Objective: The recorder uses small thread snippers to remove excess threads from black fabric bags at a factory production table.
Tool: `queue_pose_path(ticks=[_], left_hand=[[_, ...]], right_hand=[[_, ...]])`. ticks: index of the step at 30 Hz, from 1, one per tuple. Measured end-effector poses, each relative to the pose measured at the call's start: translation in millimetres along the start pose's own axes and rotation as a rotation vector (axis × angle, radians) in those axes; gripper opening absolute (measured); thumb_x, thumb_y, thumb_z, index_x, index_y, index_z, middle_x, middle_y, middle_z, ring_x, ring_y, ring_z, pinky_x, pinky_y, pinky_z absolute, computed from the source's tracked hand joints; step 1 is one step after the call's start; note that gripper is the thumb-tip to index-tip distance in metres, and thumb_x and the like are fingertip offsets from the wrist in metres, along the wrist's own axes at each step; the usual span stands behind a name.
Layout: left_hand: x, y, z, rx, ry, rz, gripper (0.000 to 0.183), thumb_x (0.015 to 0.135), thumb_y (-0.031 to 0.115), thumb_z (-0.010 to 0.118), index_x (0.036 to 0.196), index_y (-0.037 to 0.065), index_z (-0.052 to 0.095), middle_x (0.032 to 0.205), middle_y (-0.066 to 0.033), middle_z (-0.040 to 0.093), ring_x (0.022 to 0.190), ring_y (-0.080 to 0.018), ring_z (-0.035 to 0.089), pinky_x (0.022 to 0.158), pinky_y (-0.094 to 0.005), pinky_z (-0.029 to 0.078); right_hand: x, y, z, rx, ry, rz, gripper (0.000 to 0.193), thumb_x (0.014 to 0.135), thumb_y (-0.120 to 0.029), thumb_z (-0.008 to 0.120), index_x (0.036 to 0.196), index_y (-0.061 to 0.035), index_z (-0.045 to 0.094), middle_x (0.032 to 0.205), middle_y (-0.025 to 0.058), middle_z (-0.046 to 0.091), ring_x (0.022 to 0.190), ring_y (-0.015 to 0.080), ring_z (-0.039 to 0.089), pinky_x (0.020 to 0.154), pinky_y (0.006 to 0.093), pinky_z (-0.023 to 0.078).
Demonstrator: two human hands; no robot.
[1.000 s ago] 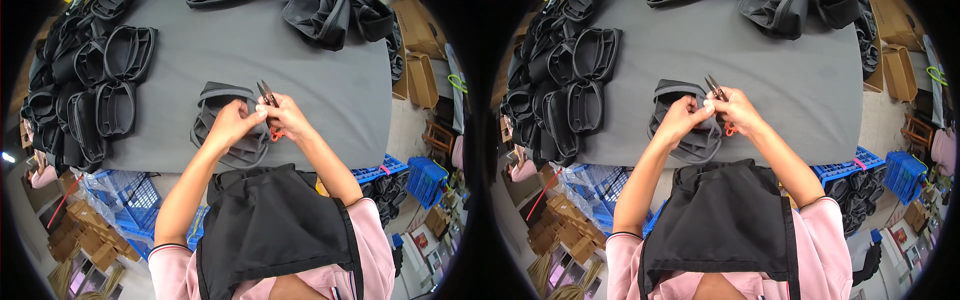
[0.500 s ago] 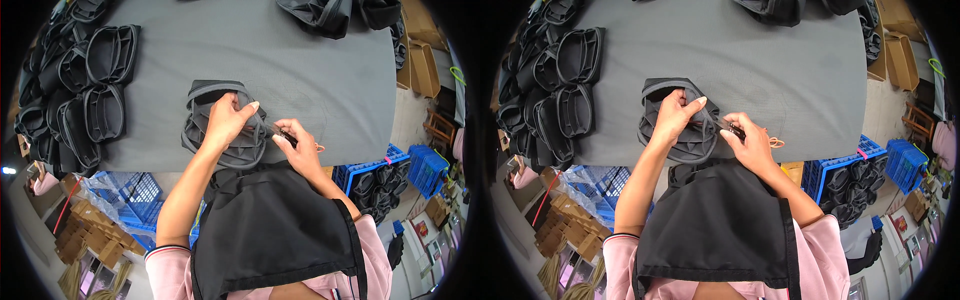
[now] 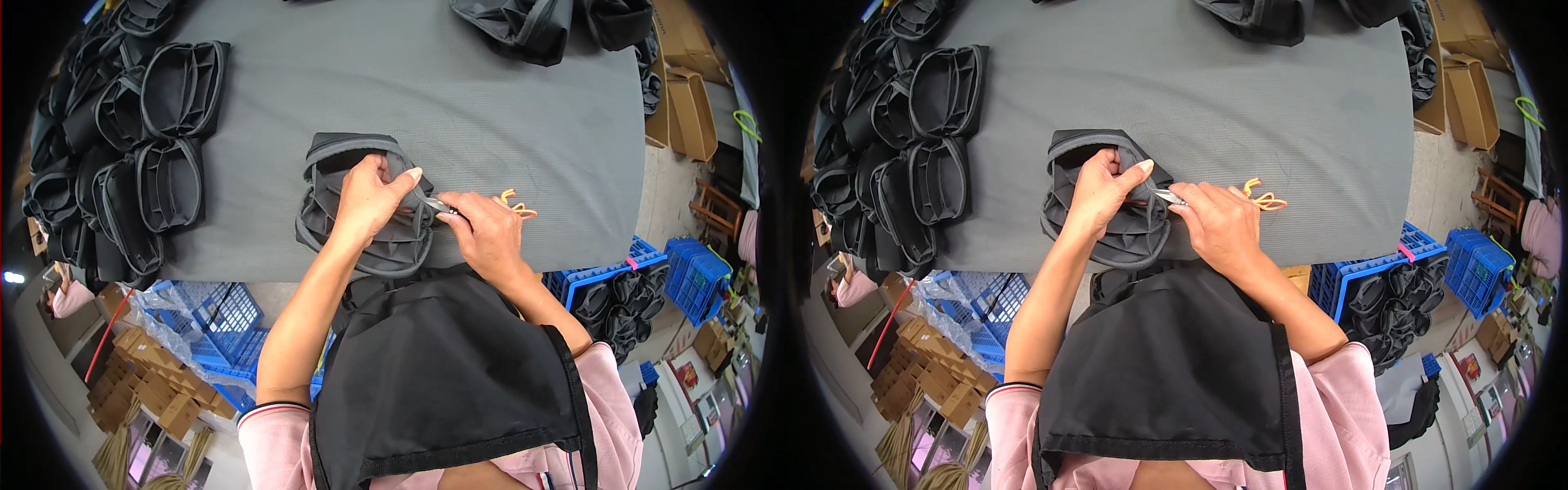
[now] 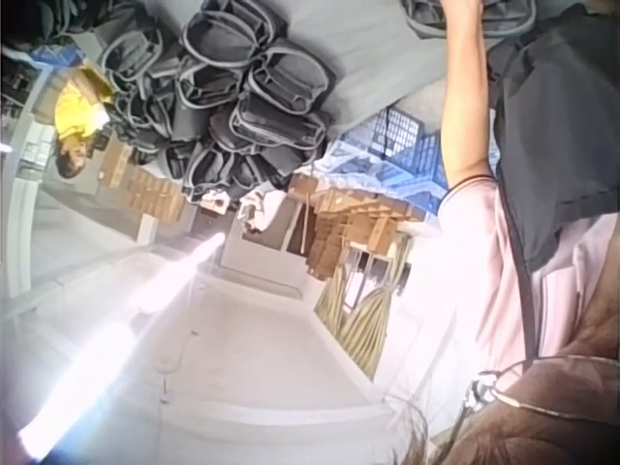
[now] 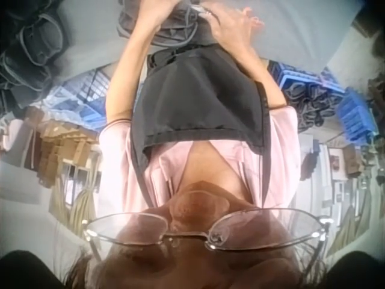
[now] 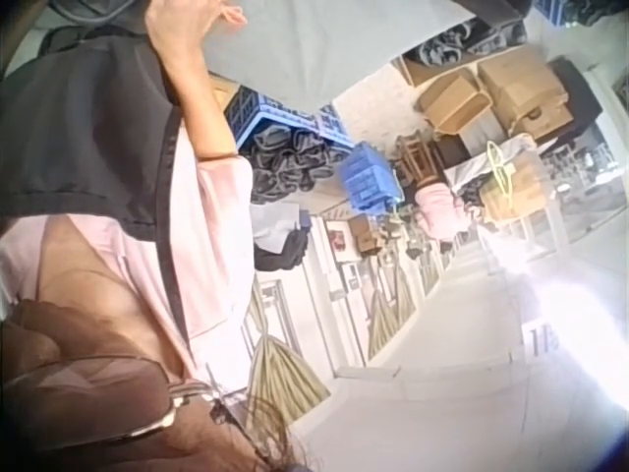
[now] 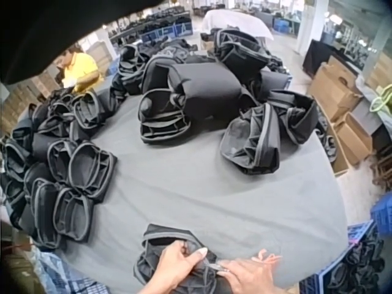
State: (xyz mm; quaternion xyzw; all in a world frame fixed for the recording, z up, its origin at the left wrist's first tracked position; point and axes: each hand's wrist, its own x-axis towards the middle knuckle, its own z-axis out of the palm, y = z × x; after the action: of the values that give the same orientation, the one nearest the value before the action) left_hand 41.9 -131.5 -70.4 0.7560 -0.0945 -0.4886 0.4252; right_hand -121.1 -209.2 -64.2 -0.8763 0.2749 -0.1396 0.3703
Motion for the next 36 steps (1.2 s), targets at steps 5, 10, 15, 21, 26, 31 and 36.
queue_pose_path(ticks=[5, 10, 15, 21, 26, 31, 36], left_hand=[[3, -5, -5, 0.224, 0.032, 0.095, 0.039, 0.079, 0.033, 0.067, 0.073, -0.004, 0.054, 0.064, -0.0083, 0.055, 0.057, -0.0134, 0.054, 0.051, -0.0307, 0.047], [-18, 29, -14, 0.691, -0.010, 0.185, 0.058, 0.072, 0.055, 0.064, 0.070, -0.002, 0.058, 0.069, -0.0147, 0.057, 0.064, -0.0243, 0.058, 0.060, -0.0367, 0.045], [-42, 22, -5, 1.119, -0.035, 0.375, 0.058, 0.069, 0.049, 0.065, 0.085, -0.007, 0.060, 0.092, -0.0164, 0.056, 0.093, -0.0300, 0.052, 0.080, -0.0386, 0.042], [-14, -7, -7, 1.058, 0.063, 0.463, 0.031, 0.075, 0.022, 0.060, 0.071, -0.007, 0.054, 0.073, -0.0193, 0.057, 0.072, -0.0347, 0.057, 0.069, -0.0441, 0.046], [-8, 6, -13, 0.929, -0.045, 0.320, 0.028, 0.076, 0.020, 0.061, 0.073, -0.007, 0.054, 0.072, -0.0229, 0.058, 0.071, -0.0382, 0.059, 0.067, -0.0450, 0.045], [-11, 8, -6, 0.922, -0.015, 0.250, 0.029, 0.081, 0.022, 0.060, 0.072, -0.005, 0.055, 0.075, -0.0247, 0.060, 0.072, -0.0399, 0.059, 0.066, -0.0460, 0.045], [-3, -8, -3, 0.891, 0.077, 0.345, 0.027, 0.084, 0.020, 0.057, 0.071, -0.004, 0.056, 0.067, -0.0229, 0.060, 0.064, -0.0392, 0.059, 0.061, -0.0466, 0.046]], right_hand=[[-10, -7, 7, 0.400, 0.113, 0.291, 0.018, 0.075, -0.008, 0.068, 0.091, -0.0044, 0.061, 0.071, 0.0040, 0.061, 0.063, 0.0140, 0.059, 0.059, 0.0260, 0.044], [6, 0, 27, 0.803, 0.005, 0.637, 0.014, 0.076, -0.007, 0.069, 0.082, -0.0002, 0.058, 0.069, -0.0003, 0.056, 0.062, 0.0044, 0.049, 0.056, 0.0209, 0.042], [23, 4, 35, 0.730, -0.023, 0.602, 0.017, 0.076, -0.010, 0.069, 0.082, 0.0018, 0.059, 0.066, 0.0013, 0.057, 0.060, 0.0056, 0.050, 0.054, 0.0223, 0.041], [18, 9, 48, 0.779, -0.060, 0.605, 0.013, 0.076, -0.005, 0.067, 0.085, 0.0027, 0.060, 0.076, 0.0037, 0.061, 0.067, 0.0072, 0.055, 0.061, 0.0232, 0.045], [22, 17, 52, 0.865, -0.054, 0.649, 0.017, 0.076, -0.002, 0.066, 0.092, -0.0010, 0.062, 0.068, -0.0048, 0.054, 0.057, 0.0017, 0.042, 0.051, 0.0181, 0.034], [22, 16, 43, 1.009, -0.125, 0.729, 0.017, 0.076, -0.002, 0.066, 0.093, -0.0004, 0.063, 0.072, -0.0039, 0.056, 0.060, 0.0012, 0.043, 0.052, 0.0177, 0.034], [6, 9, 33, 0.387, 0.039, 0.374, 0.024, 0.078, -0.006, 0.064, 0.101, -0.0032, 0.058, 0.086, 0.0066, 0.063, 0.063, 0.0129, 0.058, 0.059, 0.0268, 0.046]])
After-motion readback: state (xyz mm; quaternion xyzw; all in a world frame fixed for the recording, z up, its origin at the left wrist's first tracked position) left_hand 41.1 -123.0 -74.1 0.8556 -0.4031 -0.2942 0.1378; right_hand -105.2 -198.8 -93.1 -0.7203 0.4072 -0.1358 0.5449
